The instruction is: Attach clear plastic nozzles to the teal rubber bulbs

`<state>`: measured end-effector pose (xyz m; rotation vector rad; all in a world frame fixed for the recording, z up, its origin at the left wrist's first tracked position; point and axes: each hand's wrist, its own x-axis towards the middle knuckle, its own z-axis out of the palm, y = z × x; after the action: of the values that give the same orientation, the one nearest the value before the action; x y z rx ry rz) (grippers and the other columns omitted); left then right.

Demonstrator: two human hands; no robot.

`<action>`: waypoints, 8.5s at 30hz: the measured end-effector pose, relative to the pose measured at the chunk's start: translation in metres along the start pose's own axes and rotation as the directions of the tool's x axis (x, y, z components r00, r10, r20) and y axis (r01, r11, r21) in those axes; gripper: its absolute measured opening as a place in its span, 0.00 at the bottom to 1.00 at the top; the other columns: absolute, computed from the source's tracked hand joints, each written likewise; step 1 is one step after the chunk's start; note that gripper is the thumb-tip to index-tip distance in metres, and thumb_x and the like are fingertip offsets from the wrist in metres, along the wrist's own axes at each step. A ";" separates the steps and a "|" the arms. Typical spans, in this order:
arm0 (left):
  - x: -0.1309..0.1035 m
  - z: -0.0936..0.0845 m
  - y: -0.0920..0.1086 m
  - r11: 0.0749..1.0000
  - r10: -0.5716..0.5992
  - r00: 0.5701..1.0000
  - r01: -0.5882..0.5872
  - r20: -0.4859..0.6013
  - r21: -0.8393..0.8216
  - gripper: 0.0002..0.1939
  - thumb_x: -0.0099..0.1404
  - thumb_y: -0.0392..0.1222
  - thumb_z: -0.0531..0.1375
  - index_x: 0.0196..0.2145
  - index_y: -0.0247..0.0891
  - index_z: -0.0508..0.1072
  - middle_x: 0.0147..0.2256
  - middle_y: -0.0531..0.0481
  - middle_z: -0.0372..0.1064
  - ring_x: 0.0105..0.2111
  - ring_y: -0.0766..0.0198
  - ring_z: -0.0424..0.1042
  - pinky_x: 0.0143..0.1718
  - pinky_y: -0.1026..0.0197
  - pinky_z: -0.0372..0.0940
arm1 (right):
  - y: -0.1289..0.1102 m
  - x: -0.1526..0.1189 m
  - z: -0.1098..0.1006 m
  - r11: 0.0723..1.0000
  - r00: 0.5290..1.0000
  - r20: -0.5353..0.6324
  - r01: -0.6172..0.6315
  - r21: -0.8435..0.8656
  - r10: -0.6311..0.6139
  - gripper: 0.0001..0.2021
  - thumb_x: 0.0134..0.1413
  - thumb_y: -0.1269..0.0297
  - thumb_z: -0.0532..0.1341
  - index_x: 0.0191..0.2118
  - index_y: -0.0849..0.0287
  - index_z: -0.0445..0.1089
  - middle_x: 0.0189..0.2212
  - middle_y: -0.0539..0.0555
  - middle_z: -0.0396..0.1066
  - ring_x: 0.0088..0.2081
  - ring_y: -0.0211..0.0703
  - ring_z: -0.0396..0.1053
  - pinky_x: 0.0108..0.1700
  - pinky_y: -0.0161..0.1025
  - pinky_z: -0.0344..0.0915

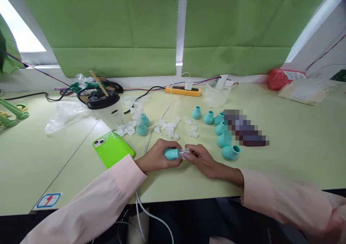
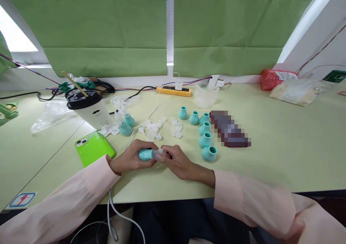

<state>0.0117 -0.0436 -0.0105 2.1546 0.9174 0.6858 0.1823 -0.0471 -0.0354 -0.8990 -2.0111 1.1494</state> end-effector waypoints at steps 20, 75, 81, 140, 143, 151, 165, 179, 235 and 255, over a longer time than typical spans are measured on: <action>-0.006 0.012 -0.015 0.821 0.324 0.940 -0.225 -0.104 0.525 0.09 0.55 0.41 0.52 0.30 0.33 0.66 0.22 0.48 0.67 0.20 0.67 0.65 0.21 0.66 0.58 | 0.000 0.006 0.002 0.937 0.974 0.130 -0.217 0.275 0.188 0.19 0.50 0.54 0.48 0.15 0.59 0.47 0.12 0.43 0.41 0.15 0.28 0.39 0.17 0.32 0.37; 0.009 -0.020 -0.011 0.988 -0.039 0.937 0.089 -0.348 0.128 0.12 0.60 0.41 0.48 0.40 0.36 0.63 0.34 0.48 0.65 0.33 0.66 0.64 0.32 0.64 0.61 | -0.002 0.007 -0.004 0.849 0.886 -0.461 0.208 0.485 0.046 0.06 0.47 0.64 0.56 0.31 0.56 0.57 0.31 0.51 0.67 0.36 0.41 0.65 0.38 0.40 0.61; 0.022 -0.028 -0.022 0.793 0.024 0.983 0.091 -0.181 0.603 0.12 0.56 0.40 0.52 0.38 0.36 0.69 0.36 0.45 0.64 0.37 0.58 0.62 0.38 0.57 0.59 | 0.000 0.007 0.000 0.795 0.885 -0.439 0.154 0.587 0.153 0.05 0.50 0.64 0.52 0.31 0.55 0.52 0.20 0.45 0.64 0.20 0.34 0.61 0.23 0.33 0.59; 0.004 -0.043 -0.002 0.845 -0.256 0.961 0.277 0.108 -0.457 0.13 0.45 0.37 0.64 0.32 0.31 0.74 0.21 0.48 0.72 0.20 0.68 0.69 0.25 0.65 0.67 | 0.001 -0.004 -0.003 0.851 0.876 -0.252 0.270 -0.451 -0.411 0.11 0.44 0.63 0.60 0.37 0.57 0.68 0.27 0.54 0.72 0.29 0.43 0.69 0.30 0.39 0.65; 0.002 -0.043 -0.001 0.850 -0.271 0.956 0.292 0.110 -0.439 0.13 0.44 0.38 0.64 0.31 0.32 0.74 0.22 0.47 0.72 0.22 0.65 0.71 0.28 0.63 0.68 | -0.003 -0.004 -0.003 0.887 0.893 -0.266 0.244 -0.392 -0.363 0.10 0.43 0.62 0.60 0.36 0.56 0.69 0.27 0.53 0.72 0.29 0.43 0.70 0.30 0.39 0.66; 0.003 -0.040 -0.006 0.814 -0.263 0.958 0.284 0.114 -0.508 0.13 0.44 0.37 0.64 0.31 0.32 0.74 0.24 0.46 0.73 0.25 0.62 0.72 0.31 0.61 0.69 | -0.005 -0.003 0.000 0.955 0.913 -0.333 0.153 -0.254 -0.235 0.10 0.42 0.61 0.61 0.33 0.57 0.71 0.29 0.54 0.73 0.30 0.44 0.70 0.31 0.40 0.67; 0.006 -0.042 -0.009 0.847 -0.252 0.948 0.313 0.194 -0.429 0.11 0.44 0.39 0.64 0.28 0.32 0.75 0.24 0.47 0.73 0.25 0.62 0.72 0.30 0.63 0.69 | -0.003 -0.002 -0.001 0.926 0.926 -0.235 0.218 -0.308 -0.296 0.09 0.45 0.61 0.59 0.33 0.57 0.70 0.25 0.53 0.72 0.28 0.43 0.69 0.29 0.39 0.66; 0.018 -0.062 0.024 0.976 -0.184 0.981 0.176 -0.056 -0.125 0.15 0.44 0.40 0.63 0.32 0.32 0.74 0.24 0.48 0.71 0.23 0.65 0.69 0.25 0.65 0.66 | -0.009 -0.002 0.001 0.993 0.946 -0.317 0.096 0.063 -0.071 0.16 0.43 0.63 0.60 0.42 0.54 0.61 0.38 0.53 0.65 0.38 0.41 0.64 0.36 0.37 0.65; 0.035 -0.035 -0.008 0.911 -0.121 0.992 0.123 0.029 -0.394 0.11 0.51 0.41 0.59 0.32 0.32 0.67 0.32 0.47 0.68 0.30 0.65 0.69 0.31 0.61 0.67 | 0.005 0.007 0.000 0.998 0.926 -0.375 -0.008 0.062 0.031 0.13 0.49 0.60 0.54 0.41 0.57 0.61 0.35 0.54 0.64 0.33 0.38 0.64 0.28 0.35 0.67; 0.030 -0.031 -0.028 0.865 -0.046 0.995 0.087 -0.094 0.495 0.07 0.52 0.38 0.55 0.26 0.34 0.73 0.25 0.48 0.70 0.27 0.65 0.66 0.28 0.64 0.61 | 0.005 0.007 0.001 0.991 0.937 -0.332 -0.075 0.112 0.109 0.09 0.43 0.65 0.57 0.34 0.60 0.65 0.27 0.52 0.63 0.28 0.36 0.62 0.21 0.29 0.62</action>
<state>-0.0030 0.0061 -0.0065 2.5415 1.3226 0.5412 0.1784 -0.0404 -0.0388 -1.0701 -1.6370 1.0520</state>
